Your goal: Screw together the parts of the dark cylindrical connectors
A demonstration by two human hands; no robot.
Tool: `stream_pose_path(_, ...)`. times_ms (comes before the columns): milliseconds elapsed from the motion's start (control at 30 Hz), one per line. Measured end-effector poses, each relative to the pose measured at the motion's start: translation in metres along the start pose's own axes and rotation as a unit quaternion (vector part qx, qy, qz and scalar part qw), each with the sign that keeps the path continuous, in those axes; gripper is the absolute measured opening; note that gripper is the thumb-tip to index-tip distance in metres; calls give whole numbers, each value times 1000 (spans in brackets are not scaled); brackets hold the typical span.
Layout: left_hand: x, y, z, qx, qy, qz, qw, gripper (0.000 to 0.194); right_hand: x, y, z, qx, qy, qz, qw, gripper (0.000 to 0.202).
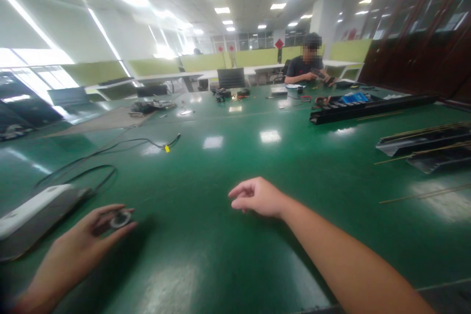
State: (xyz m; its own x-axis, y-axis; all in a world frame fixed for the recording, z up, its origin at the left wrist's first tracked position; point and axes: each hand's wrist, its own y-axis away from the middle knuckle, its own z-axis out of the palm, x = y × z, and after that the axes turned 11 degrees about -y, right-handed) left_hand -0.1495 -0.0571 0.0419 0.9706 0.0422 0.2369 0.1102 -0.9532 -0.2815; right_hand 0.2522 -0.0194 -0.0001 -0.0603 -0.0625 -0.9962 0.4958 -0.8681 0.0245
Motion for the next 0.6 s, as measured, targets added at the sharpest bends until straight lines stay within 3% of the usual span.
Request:
stream_pose_path(133, 89, -17, 22, -59, 99, 164, 980, 40, 2, -3, -10, 165, 164, -111, 966, 24)
stream_pose_path(200, 128, -21, 34, -91, 119, 242, 959, 29, 2, -1, -11, 185, 247, -143, 940, 32)
stream_pose_path(267, 152, -23, 49, -97, 129, 287, 944, 26, 2, 1, -11, 169, 292, -151, 929, 39)
stream_pose_path(333, 161, -23, 64, -91, 145, 313, 934, 27, 1, 4, -8, 150, 307, -148, 928, 42)
stream_pose_path(433, 155, -20, 82, -76, 172, 346, 919, 28, 1, 6, -2, 104, 323, -141, 930, 42)
stream_pose_path(600, 142, -20, 89, -50, 195, 373, 906, 30, 3, 3, 5, 79, 318, -128, 936, 36)
